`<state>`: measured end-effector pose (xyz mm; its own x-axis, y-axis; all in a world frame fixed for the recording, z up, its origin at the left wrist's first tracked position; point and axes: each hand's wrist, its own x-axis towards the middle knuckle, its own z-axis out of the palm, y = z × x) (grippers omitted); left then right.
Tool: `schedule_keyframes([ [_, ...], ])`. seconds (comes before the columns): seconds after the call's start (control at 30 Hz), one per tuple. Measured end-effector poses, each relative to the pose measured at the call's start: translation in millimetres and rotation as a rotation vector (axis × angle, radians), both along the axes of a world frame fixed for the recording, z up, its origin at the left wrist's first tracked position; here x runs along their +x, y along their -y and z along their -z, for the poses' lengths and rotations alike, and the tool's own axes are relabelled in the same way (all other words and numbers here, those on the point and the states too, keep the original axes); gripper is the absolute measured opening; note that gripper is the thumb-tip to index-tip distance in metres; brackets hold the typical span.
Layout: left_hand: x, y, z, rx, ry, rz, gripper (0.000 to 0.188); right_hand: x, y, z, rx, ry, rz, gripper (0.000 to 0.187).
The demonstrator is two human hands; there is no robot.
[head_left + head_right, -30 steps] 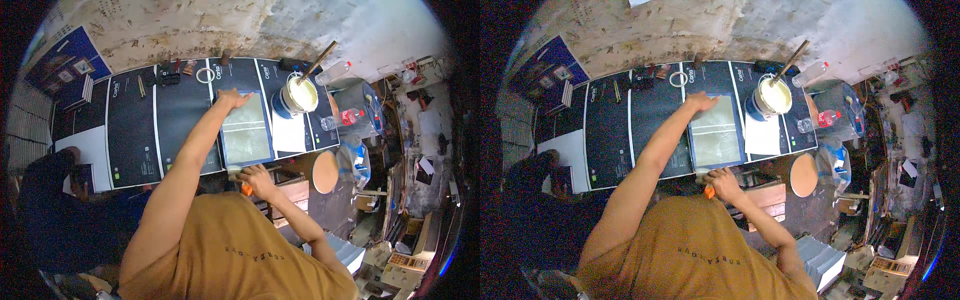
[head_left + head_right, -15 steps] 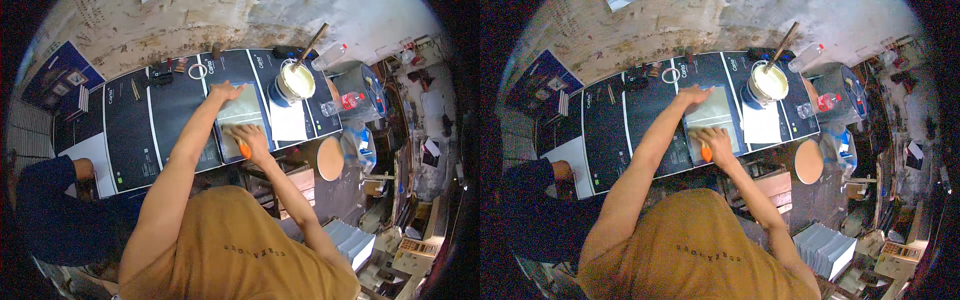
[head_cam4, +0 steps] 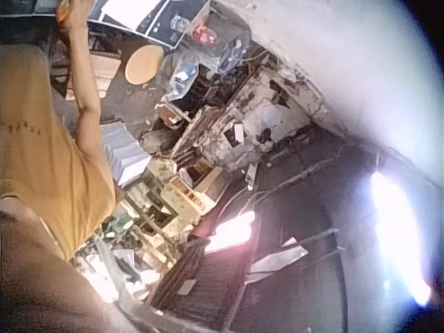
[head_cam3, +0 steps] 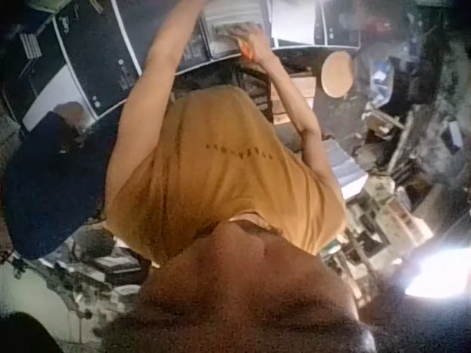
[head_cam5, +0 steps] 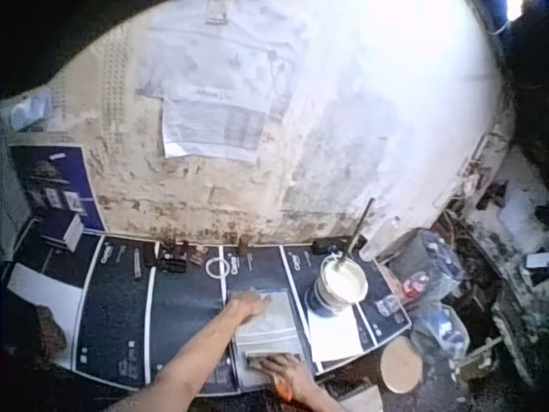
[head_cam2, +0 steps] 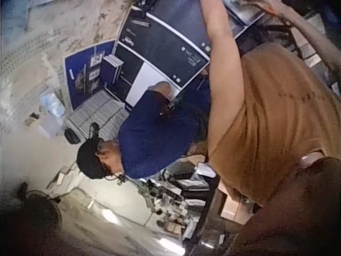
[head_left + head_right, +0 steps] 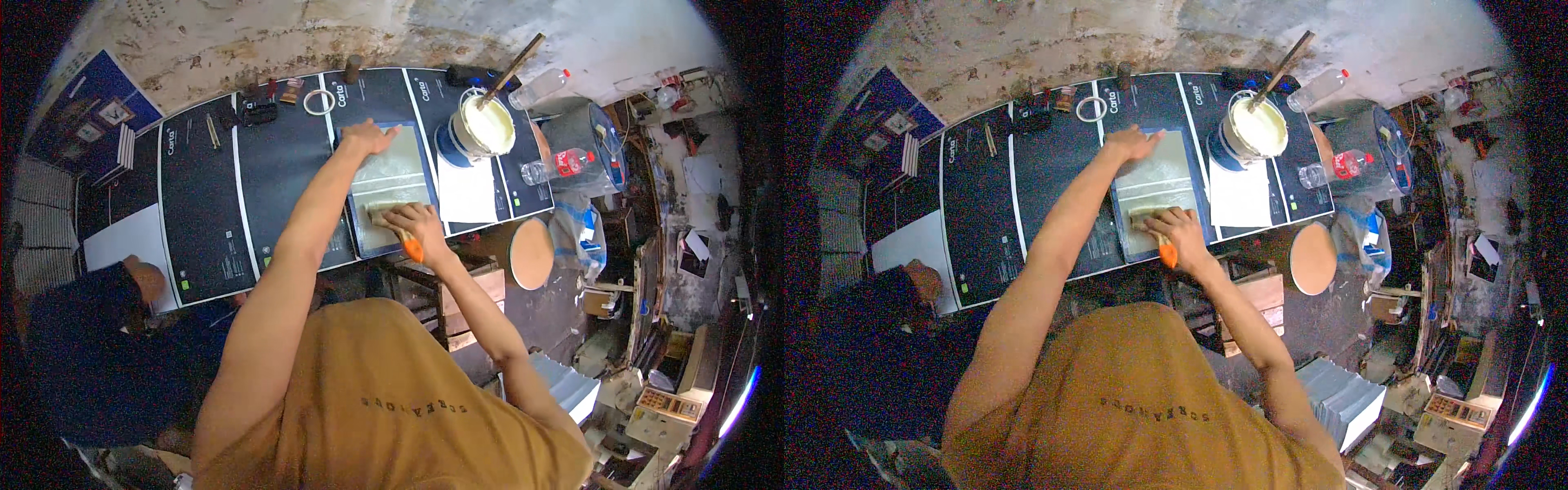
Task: The person applies adhesive to individual cardboard sheets using a brush, dipping the brush into a container of white liquid, spreading it across the surface of the sheets, and stacking the sheets after each application.
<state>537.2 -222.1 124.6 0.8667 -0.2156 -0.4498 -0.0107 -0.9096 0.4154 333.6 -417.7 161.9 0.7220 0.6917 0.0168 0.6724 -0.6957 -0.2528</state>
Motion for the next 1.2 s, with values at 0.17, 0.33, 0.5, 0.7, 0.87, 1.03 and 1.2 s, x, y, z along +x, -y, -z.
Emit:
schedule_keyframes([
  [0.17,-9,4,-2,0.017,0.001,-0.016,0.08,-26,41,-22,-0.327,-0.232,-0.266,0.038],
  [0.33,-5,6,2,0.022,-0.01,-0.022,0.078,23,31,-28,0.022,0.03,-0.048,0.033],
  [0.5,-5,3,-6,0.015,0.0,-0.017,0.075,33,33,5,-0.011,0.012,-0.047,0.032],
  [0.7,-6,2,7,0.023,-0.027,-0.015,0.072,-2,65,-46,-0.287,-0.3,-0.2,0.028],
  [0.87,15,5,-13,0.093,-0.105,0.022,0.078,37,61,-17,0.121,0.036,-0.009,0.028],
  [1.03,25,10,-19,0.133,-0.193,0.06,0.087,18,104,-8,-0.134,-0.186,-0.134,0.031],
  [1.2,29,13,-4,0.141,-0.184,0.081,0.083,41,108,-41,-0.141,-0.254,-0.134,0.029],
])
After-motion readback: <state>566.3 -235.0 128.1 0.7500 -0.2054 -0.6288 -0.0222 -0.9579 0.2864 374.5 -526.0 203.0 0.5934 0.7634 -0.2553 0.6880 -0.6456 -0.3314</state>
